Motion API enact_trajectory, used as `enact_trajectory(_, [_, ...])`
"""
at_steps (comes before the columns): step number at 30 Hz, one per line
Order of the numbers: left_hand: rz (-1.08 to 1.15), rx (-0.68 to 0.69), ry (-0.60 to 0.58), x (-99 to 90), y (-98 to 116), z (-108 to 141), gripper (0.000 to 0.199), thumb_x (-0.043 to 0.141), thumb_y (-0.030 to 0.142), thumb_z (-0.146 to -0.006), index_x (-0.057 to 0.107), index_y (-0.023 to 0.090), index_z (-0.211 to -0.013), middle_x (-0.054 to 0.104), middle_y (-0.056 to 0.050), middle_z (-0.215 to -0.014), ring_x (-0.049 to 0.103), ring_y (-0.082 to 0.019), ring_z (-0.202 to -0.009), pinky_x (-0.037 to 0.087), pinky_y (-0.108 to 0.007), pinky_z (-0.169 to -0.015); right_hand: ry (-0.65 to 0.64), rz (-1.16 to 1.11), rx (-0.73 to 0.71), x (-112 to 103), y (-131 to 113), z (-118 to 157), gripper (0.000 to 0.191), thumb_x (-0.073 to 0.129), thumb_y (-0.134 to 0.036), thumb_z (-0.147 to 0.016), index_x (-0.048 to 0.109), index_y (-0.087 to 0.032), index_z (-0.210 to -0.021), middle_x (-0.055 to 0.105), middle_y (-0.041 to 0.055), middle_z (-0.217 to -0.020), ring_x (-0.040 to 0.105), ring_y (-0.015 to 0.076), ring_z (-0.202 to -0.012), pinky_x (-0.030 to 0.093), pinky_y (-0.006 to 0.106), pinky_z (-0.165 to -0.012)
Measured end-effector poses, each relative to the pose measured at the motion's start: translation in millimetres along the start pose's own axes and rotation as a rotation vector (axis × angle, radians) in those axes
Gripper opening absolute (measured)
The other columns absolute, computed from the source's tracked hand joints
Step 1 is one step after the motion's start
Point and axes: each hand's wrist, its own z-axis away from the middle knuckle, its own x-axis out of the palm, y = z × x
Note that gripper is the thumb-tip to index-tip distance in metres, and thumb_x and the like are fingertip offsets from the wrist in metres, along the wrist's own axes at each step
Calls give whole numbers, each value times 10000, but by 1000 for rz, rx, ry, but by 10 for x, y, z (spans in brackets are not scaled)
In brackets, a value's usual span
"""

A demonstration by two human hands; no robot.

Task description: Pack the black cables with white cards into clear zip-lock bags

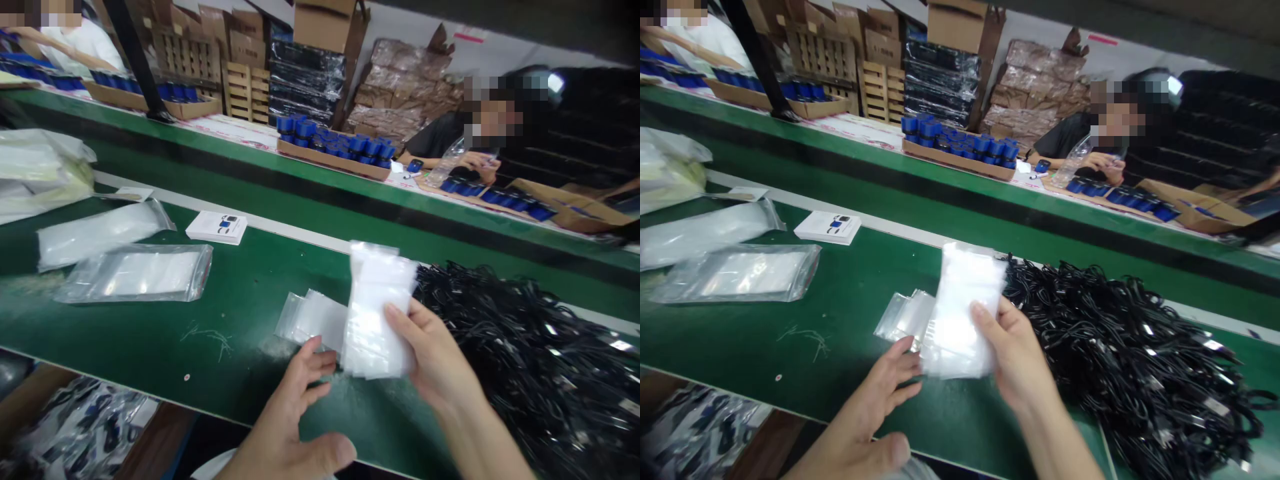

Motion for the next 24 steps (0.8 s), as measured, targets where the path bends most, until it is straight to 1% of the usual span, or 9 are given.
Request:
enact_trajectory(1, [115, -9, -5, 79, 10, -29, 986, 709, 642, -658, 252, 240, -1434, 430, -156, -1431, 407, -330, -1317, 374, -502, -1051, 97, -143, -22, 98, 94, 99, 404, 796, -429, -666, 632, -201, -957, 737, 48, -908, 688, 217, -785, 548, 334, -706])
enact_trajectory(3, [264, -34, 30, 217, 62, -103, 889, 702, 617, -688, 351, 223, -1403, 462, -144, -1423, 427, -320, -1308, 366, -459, -1061, 193, -355, -48, 291, 293, 266, 376, 797, -416, -684, 641, -225, -968, 737, 28, -930, 683, 213, -847, 542, 343, -764])
enact_trajectory(5, [275, -113, 109, 271, 144, -168, 643, 636, 573, -780, 523, 190, -1283, 602, -134, -1291, 537, -293, -1213, 394, -407, -1040, 175, -470, -49, 406, 462, 370, 345, 786, -396, -712, 653, -236, -987, 733, 27, -954, 675, 211, -884, 537, 341, -787])
enact_trajectory(7, [119, -205, 199, 208, 232, -201, 498, 585, 553, -825, 633, 155, -1120, 713, -115, -1084, 625, -274, -1077, 448, -371, -977, 64, -480, -27, 392, 564, 411, 284, 780, -371, -727, 676, -212, -938, 733, 48, -944, 672, 216, -873, 533, 337, -781])
enact_trajectory(9, [-148, -222, 215, 48, 315, -201, 453, 570, 543, -832, 651, 145, -1033, 736, -83, -924, 651, -269, -986, 488, -354, -900, -52, -418, -14, 259, 595, 415, 269, 796, -349, -705, 687, -186, -888, 731, 65, -906, 669, 218, -830, 529, 329, -760])
enact_trajectory(11, [-437, -137, 136, -146, 390, -185, 329, 553, 468, -862, 648, 176, -980, 716, -43, -878, 639, -245, -969, 480, -325, -883, -82, -287, -47, 77, 584, 414, 316, 830, -327, -651, 682, -185, -892, 720, 40, -834, 655, 193, -755, 519, 286, -704])
enact_trajectory(15, [-757, 29, -44, -415, 472, -167, 172, 472, 352, -917, 599, 249, -862, 657, 20, -844, 627, -161, -787, 492, -246, -754, -52, 270, -198, -147, 549, 455, 219, 770, -239, -705, 660, -218, -893, 668, -28, -755, 594, 139, -665, 465, 207, -612])
enact_trajectory(19, [-874, -24, -19, -461, 372, -138, 133, 506, 345, -891, 553, 274, -993, 673, -1, -965, 640, -190, -888, 498, -313, -830, -104, 600, -299, -128, 597, 506, 6, 646, -214, -806, 646, -214, -812, 669, -12, -770, 614, 160, -712, 463, 233, -675])
enact_trajectory(24, [-646, 57, 62, -429, 94, -28, 470, 615, 165, -787, 425, 328, -1184, 676, 16, -1087, 627, -168, -1056, 473, -296, -936, -172, 537, -383, -122, 747, 542, 115, 618, -151, -796, 622, -221, -889, 696, 9, -893, 657, 163, -827, 483, 230, -746])
